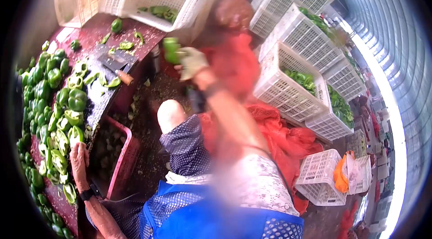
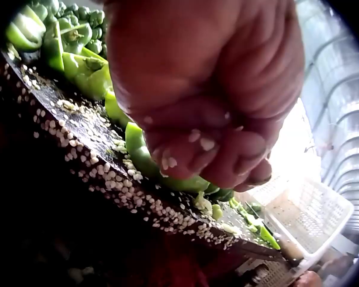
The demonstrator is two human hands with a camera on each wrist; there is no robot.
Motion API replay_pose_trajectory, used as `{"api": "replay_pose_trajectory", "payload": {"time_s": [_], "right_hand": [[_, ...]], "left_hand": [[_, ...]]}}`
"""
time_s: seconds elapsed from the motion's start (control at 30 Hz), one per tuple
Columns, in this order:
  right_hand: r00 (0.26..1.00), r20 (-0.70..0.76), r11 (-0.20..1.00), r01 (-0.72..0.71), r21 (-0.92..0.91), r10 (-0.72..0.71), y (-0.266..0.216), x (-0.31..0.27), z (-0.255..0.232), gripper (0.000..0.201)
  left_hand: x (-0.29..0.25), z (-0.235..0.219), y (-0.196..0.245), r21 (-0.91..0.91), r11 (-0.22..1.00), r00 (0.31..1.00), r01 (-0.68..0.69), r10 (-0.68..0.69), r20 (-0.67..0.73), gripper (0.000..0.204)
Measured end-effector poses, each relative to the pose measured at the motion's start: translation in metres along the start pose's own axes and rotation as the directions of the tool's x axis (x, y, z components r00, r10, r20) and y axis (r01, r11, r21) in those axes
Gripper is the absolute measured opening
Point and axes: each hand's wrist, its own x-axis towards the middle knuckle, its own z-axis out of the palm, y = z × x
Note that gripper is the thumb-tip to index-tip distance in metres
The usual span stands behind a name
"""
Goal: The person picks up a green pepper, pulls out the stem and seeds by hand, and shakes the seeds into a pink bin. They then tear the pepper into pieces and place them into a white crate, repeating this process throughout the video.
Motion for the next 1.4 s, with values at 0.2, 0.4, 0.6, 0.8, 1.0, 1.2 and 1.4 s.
{"api": "replay_pose_trajectory", "payload": {"time_s": [0.2, 0.4, 0.6, 0.8, 1.0, 1.2, 1.4], "right_hand": [[0.9, -0.165, 0.801, 0.26, -0.539, -0.403, 0.028, 0.001, -0.329, 0.032], [0.979, -0.201, 0.98, 0.073, 0.186, -0.035, -0.076, 0.038, -0.128, 0.028], [0.749, 0.656, 0.871, 0.378, -0.315, -0.088, -0.082, 0.008, 0.175, 0.029], [0.21, 0.921, 0.338, 0.937, -0.092, -0.33, 0.033, 0.004, 0.335, 0.025], [0.297, 0.952, 0.309, 0.915, -0.259, -0.081, 0.06, -0.066, 0.361, 0.027], [0.326, 0.937, 0.136, 0.941, -0.309, -0.125, 0.086, -0.093, 0.366, 0.02], [0.246, 0.916, 0.484, 0.873, -0.067, -0.317, 0.11, -0.079, 0.343, 0.022]], "left_hand": [[-0.02, 0.01, 0.009, 0.003, 0.993, 0.993, 0.116, -0.116, 0.031, 0.016], [-0.016, 0.024, -0.005, 0.104, 0.987, 0.991, -0.121, 0.115, 0.062, 0.018], [-0.023, -0.005, 0.021, 0.192, 0.981, 1.0, -0.001, 0.005, -0.02, 0.025], [-0.02, -0.017, 0.002, 0.501, 0.833, 0.944, -0.235, 0.319, -0.088, 0.027], [-0.018, -0.031, 0.004, 0.552, 0.808, 0.956, -0.206, 0.286, -0.062, 0.025], [-0.016, -0.05, 0.004, 0.639, 0.768, 0.931, -0.043, 0.262, -0.252, 0.036], [-0.007, -0.049, -0.01, 0.456, 0.889, 0.945, -0.046, 0.186, -0.267, 0.048]]}}
